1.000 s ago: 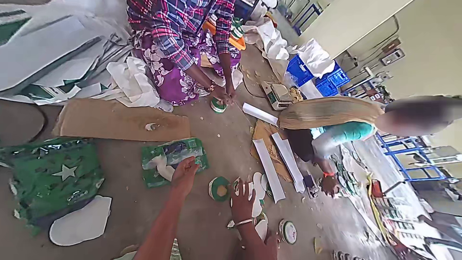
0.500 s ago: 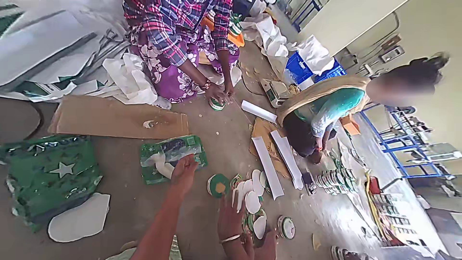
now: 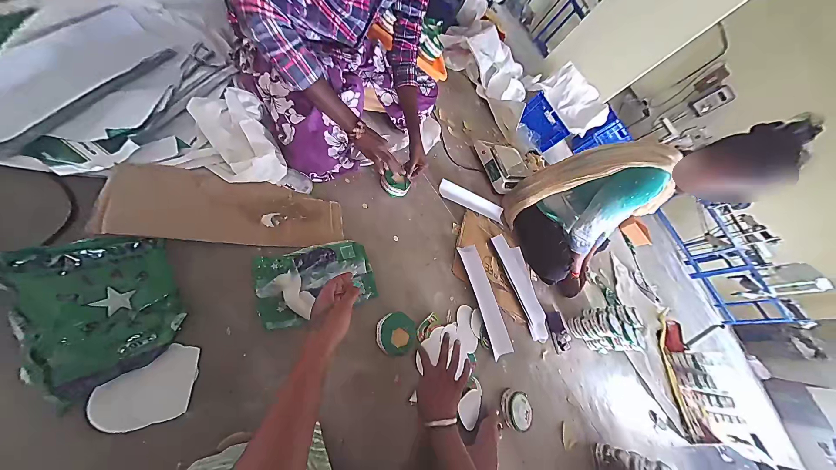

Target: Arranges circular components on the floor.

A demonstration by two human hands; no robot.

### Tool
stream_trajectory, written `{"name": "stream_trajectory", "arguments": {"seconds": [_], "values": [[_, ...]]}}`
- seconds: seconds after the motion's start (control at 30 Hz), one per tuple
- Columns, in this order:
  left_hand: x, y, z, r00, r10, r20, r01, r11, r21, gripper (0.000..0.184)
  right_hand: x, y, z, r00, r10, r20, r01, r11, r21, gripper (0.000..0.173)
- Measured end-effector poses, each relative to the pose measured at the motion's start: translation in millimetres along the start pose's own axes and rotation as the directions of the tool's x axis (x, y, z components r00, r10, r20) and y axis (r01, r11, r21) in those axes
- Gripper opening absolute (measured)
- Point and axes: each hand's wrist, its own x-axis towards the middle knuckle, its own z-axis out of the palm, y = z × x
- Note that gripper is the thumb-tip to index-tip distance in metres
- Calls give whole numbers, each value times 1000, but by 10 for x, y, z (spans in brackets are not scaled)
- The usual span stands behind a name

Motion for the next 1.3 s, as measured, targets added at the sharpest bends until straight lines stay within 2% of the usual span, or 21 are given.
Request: {"name": "stream_trajectory", "arguments": {"seconds": [0.07, 0.13, 0.2, 0.27, 0.37, 0.43, 0.47, 0.57, 0.67, 0.73, 0.8, 0.87, 0.93, 0.97, 1.07, 1.1, 1.17, 1.23, 1.3], "values": [[-2, 11, 25, 1000, 7, 17, -7, 1000, 10, 42, 246, 6, -36, 987, 108, 122, -118, 990, 82, 67], [-12, 9, 16, 1000, 0, 30, 0, 1000, 10, 42, 426, -73, -10, 973, 140, 184, -174, 967, 185, 63], [-19, -5, -9, 1000, 5, 19, -5, 1000, 4, 42, 409, -167, 33, 944, 177, 280, -237, 951, 200, 63], [-9, -5, -27, 1000, 11, 4, -11, 1000, -3, 41, 158, -251, 91, 940, 186, 286, -251, 945, 211, 63], [25, -15, -17, 999, 33, -4, -33, 999, -5, 41, -303, -316, 188, 970, 124, 208, -191, 918, 347, 60], [24, -21, -9, 999, 35, 1, -35, 999, 5, 41, -342, -311, 155, 964, 141, 226, -224, 889, 400, 60], [19, -21, -7, 999, 33, 3, -33, 999, 10, 41, -255, -287, 133, 960, 174, 219, -251, 883, 396, 58], [6, -9, 7, 1000, 26, 14, -26, 1000, 13, 41, 204, -238, 4, 948, 217, 232, -287, 899, 330, 64], [1, -5, 9, 1000, 13, 24, -13, 1000, 10, 43, 468, -270, 23, 909, 164, 383, -244, 955, 170, 76], [15, 19, -16, 1000, 2, 26, -3, 1000, 14, 43, 463, -307, -50, 904, 105, 414, -229, 938, 261, 68], [34, 41, -26, 1000, 9, 7, -9, 1000, 1, 42, 454, -315, -226, 917, 152, 368, -306, 860, 409, 50], [39, 28, -35, 1000, 15, -1, -15, 1000, -3, 42, 433, -352, -269, 944, 241, 227, -319, 843, 434, 40], [35, 23, -34, 1000, 15, 7, -15, 1000, 2, 42, 467, -437, -163, 975, 199, 100, -222, 894, 390, 43], [34, 10, -28, 1000, 18, 4, -18, 1000, 1, 42, 489, -484, -77, 985, 151, 85, -171, 924, 343, 45], [40, -9, -9, 1000, 12, -2, -12, 1000, -5, 42, 427, -643, 87, 977, 65, 204, -115, 964, 241, 54], [52, -5, -7, 1000, 12, -1, -12, 1000, 0, 42, 342, -684, 114, 983, 26, 184, -70, 968, 240, 54], [57, -7, -12, 1000, 14, 10, -14, 1000, 7, 42, 161, -689, 110, 990, -3, 140, -40, 954, 298, 44], [66, -17, -15, 1000, 22, 3, -22, 1000, 10, 41, 119, -620, 55, 994, 63, 85, -93, 905, 416, 33], [70, -34, -20, 1000, 23, 2, -23, 999, 24, 42, 205, -527, 73, 994, 105, -6, -91, 887, 453, 39]]}}
